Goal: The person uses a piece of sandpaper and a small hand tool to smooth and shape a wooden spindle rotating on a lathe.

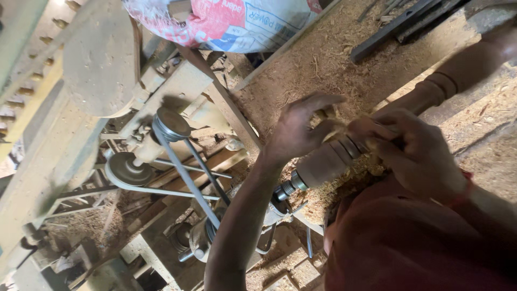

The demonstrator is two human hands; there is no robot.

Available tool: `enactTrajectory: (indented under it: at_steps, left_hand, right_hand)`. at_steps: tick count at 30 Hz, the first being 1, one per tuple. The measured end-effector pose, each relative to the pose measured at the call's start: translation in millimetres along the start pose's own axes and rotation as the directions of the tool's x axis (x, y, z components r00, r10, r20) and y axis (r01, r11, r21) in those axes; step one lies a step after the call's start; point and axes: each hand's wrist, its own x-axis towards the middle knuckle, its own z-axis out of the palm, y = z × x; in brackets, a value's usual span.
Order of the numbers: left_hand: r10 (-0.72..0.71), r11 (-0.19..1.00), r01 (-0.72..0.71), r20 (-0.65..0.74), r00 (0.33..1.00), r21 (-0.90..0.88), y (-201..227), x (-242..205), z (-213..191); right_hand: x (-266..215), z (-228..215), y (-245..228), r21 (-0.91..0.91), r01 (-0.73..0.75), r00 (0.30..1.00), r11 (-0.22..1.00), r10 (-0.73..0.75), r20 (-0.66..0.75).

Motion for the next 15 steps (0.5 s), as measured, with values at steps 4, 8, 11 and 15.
enactTrajectory:
  at_steps: [4, 8, 11, 15]
  left_hand:
    - [0.005, 0.97, -0.008, 0.013, 1.0, 0.244, 15.7, -4.7, -19.2]
    - [-0.318, 0.848, 0.173, 0.22, 0.922, 0.501, 37.3, -8.5, -6.1]
    - [-0.375, 0.784, 0.173, 0.233, 0.897, 0.596, 58.9, -12.7, 6.6]
    - [-0.518, 0.72, 0.223, 0.295, 0.803, 0.657, 84.3, -12.8, 17.6]
  right_hand:
    - [-28.0, -28.5, 0.8, -0.151, -0.165, 0.986, 0.975, 0.165, -0.01]
    - [-61.2, -49.1, 26.4, 0.008, -0.173, 0.984, 0.985, 0.173, -0.047]
    - [-70.0, -56.2, 48.4, 0.127, -0.092, 0.994, 0.988, 0.099, -0.052]
    - [-75.8, -71.8, 66.9, 0.054, -0.067, 0.998, 0.996, 0.068, -0.013]
